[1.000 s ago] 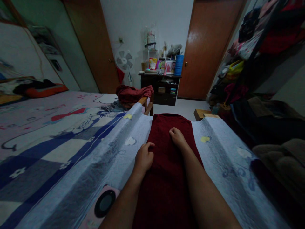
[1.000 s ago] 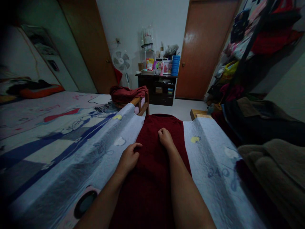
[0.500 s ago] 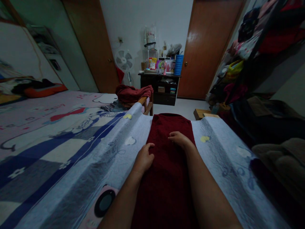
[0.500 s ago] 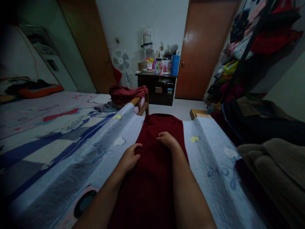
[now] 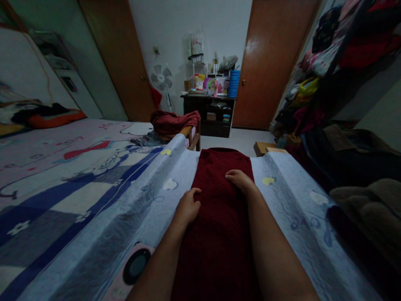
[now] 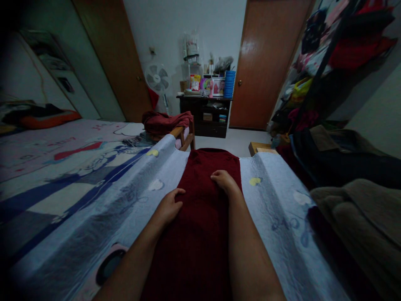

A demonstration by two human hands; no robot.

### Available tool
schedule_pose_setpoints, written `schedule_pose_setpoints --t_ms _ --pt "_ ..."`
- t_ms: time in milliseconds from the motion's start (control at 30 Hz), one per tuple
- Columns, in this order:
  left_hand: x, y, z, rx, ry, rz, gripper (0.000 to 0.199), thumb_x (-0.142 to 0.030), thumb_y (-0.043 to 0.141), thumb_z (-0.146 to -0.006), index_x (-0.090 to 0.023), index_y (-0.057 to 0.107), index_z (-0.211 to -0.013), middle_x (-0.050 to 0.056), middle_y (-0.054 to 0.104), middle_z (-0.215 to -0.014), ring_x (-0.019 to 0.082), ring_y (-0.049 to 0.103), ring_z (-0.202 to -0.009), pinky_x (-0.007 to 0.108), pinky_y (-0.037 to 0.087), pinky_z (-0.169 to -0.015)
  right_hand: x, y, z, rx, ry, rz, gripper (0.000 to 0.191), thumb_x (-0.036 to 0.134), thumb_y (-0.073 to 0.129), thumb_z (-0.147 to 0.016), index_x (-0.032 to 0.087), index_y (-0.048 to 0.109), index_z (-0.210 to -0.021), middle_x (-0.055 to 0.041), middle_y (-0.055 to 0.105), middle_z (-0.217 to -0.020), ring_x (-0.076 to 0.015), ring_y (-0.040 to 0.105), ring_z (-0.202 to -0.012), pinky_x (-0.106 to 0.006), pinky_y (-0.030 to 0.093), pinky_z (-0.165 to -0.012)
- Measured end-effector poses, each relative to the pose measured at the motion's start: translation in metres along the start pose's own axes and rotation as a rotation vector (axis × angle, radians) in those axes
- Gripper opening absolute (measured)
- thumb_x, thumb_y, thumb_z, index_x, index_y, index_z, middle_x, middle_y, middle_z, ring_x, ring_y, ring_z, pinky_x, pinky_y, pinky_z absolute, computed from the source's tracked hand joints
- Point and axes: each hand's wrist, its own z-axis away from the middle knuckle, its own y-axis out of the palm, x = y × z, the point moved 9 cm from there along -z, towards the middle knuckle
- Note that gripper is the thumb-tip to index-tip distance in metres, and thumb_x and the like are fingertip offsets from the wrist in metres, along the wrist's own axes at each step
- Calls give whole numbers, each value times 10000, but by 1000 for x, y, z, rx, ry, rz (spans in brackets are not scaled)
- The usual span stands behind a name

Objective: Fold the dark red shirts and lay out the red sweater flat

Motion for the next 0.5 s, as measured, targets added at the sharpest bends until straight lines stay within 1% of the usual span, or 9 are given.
schedule_pose_setpoints --t_ms 100,167,233,367,433,500 --pt "-1 2 0 7 15 -27 425 -5 516 -709 -166 624 -1088 74 664 -1143 187 598 -1107 316 406 -1037 2 3 7 96 18 -14 126 290 569 -762 181 586 -703 52 462 -520 -82 382 -441 -219 286 -449" --pt "-1 4 0 18 16 -36 418 -9 515 -719 -153 621 -1097 84 660 -1142 186 600 -1103 307 409 -1033 5 8 12 164 22 -29 110 278 582 -744 187 561 -685 55 460 -524 -79 383 -438 -216 280 -442" --pt "0 4 -1 18 23 -41 415 -12 517 -722 -151 620 -1100 85 660 -1140 186 600 -1102 307 409 -1033 8 11 15 203 20 -43 88 235 595 -712 196 524 -678 61 459 -531 -79 391 -447 -210 280 -442" --pt "1 4 -1 13 29 -41 405 -18 523 -724 -162 622 -1090 77 663 -1138 190 601 -1101 325 413 -1032 13 9 15 164 11 -74 122 204 585 -702 212 464 -714 78 444 -546 -75 391 -459 -195 281 -453" --pt "1 4 -1 16 27 -40 405 -18 526 -726 -163 624 -1092 77 661 -1146 190 598 -1109 324 410 -1036 14 6 14 133 -6 -82 115 199 574 -712 214 462 -738 83 436 -549 -72 378 -455 -193 268 -450" --pt "0 3 0 21 19 -39 410 -16 526 -728 -153 624 -1103 86 657 -1158 189 594 -1119 314 406 -1038 15 0 11 90 -43 -40 112 186 579 -708 209 475 -744 79 448 -556 -73 380 -462 -196 265 -455"
